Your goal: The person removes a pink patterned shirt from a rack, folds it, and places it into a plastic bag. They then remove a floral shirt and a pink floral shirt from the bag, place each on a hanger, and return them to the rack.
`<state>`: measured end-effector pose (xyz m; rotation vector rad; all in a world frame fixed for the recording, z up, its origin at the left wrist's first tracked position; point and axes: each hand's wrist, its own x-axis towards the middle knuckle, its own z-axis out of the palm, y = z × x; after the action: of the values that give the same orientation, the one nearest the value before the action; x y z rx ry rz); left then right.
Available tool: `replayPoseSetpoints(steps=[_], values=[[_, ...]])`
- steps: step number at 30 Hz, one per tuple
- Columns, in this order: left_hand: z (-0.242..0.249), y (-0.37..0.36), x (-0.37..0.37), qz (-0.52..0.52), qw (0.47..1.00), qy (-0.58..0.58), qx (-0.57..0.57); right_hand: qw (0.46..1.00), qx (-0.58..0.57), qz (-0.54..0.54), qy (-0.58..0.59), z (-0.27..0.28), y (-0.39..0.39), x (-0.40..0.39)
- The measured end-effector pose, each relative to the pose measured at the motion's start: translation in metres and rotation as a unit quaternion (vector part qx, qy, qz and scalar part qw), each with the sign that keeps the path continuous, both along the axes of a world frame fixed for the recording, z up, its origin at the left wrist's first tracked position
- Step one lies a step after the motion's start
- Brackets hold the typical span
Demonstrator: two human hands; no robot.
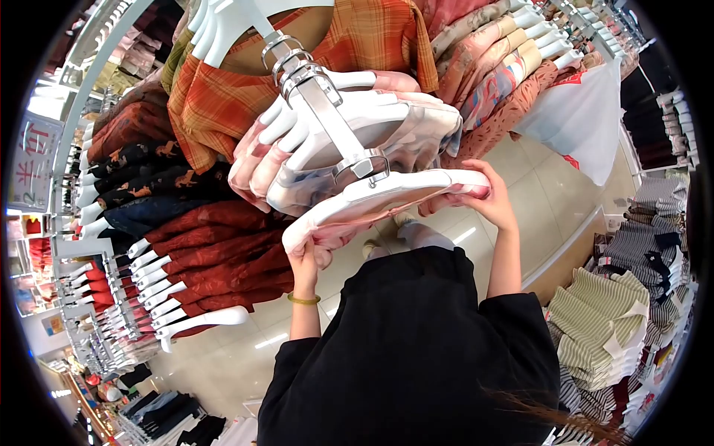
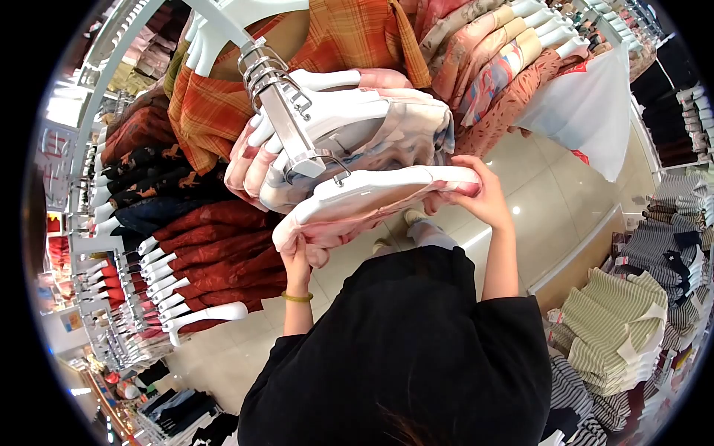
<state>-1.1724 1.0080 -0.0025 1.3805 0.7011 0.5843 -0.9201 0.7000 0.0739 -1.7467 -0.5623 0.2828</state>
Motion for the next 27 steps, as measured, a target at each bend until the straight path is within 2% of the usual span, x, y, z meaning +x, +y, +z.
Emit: replayPoseSetpoints(steps=[2,4,6,7,9,10,11,13,15,16,17,18,19,20,21,22,23,24,27], values=[[-0.01,0.002,-0.001,-0.006,1.0,0.023,-0.013,0.999,-0.014,-0.003,0.034,-0.015,-0.002,0.004],[-0.023,0.011,-0.003,-0.097,0.978,0.077,0.166,0.997,-0.028,-0.005,0.067,-0.025,-0.004,0.003],[-0.017,0.014,-0.001,-0.16,0.926,0.128,0.318,0.994,-0.005,-0.029,0.106,-0.028,-0.003,-0.003],[-0.013,0.018,-0.002,-0.159,0.925,0.128,0.319,0.994,-0.004,-0.028,0.106,-0.033,-0.005,-0.004],[-0.005,0.023,-0.003,-0.194,0.874,0.201,0.398,0.993,0.002,-0.06,0.103,-0.039,-0.011,-0.005],[-0.002,0.022,-0.003,-0.19,0.896,0.211,0.343,0.993,0.002,-0.062,0.103,-0.04,-0.013,-0.005],[-0.006,0.025,-0.005,-0.192,0.895,0.21,0.343,0.994,0.028,-0.072,0.082,-0.036,-0.013,-0.006],[-0.022,0.039,-0.016,-0.231,0.84,0.284,0.4,0.993,0.054,-0.084,0.059,-0.027,-0.015,-0.006],[-0.028,0.042,-0.019,-0.226,0.859,0.25,0.386,0.987,0.045,-0.074,0.136,-0.021,-0.02,-0.006],[-0.031,0.042,-0.02,-0.227,0.885,0.242,0.327,0.987,0.045,-0.075,0.135,-0.027,-0.024,-0.003],[-0.032,0.041,-0.021,-0.225,0.907,0.235,0.267,0.985,0.015,-0.027,0.172,-0.041,-0.03,0.001],[-0.052,0.041,-0.024,-0.225,0.907,0.234,0.267,0.978,-0.014,0.022,0.208,-0.052,-0.033,0.004],[-0.088,0.044,-0.029,-0.199,0.949,0.193,0.15,0.978,-0.014,0.023,0.208,-0.059,-0.029,0.001],[-0.107,0.045,-0.032,-0.168,0.974,0.148,0.032,0.981,0.04,0.034,0.187,-0.063,-0.022,-0.003],[-0.108,0.038,-0.03,-0.166,0.974,0.148,0.032,0.981,0.094,0.046,0.165,-0.067,-0.016,-0.006],[-0.111,0.024,-0.026,-0.091,0.991,0.077,-0.052,0.981,0.094,0.047,0.164,-0.068,-0.014,-0.009],[-0.11,0.013,-0.022,-0.015,0.991,0.005,-0.136,0.99,0.034,0.035,0.133,-0.069,-0.013,-0.011],[-0.106,0.008,-0.023,-0.014,0.983,0.009,-0.182,0.994,-0.026,0.023,0.101,-0.07,-0.013,-0.012],[-0.098,0.001,-0.023,0.001,0.972,-0.003,-0.235,0.995,0.008,-0.004,0.098,-0.085,-0.009,-0.015]])
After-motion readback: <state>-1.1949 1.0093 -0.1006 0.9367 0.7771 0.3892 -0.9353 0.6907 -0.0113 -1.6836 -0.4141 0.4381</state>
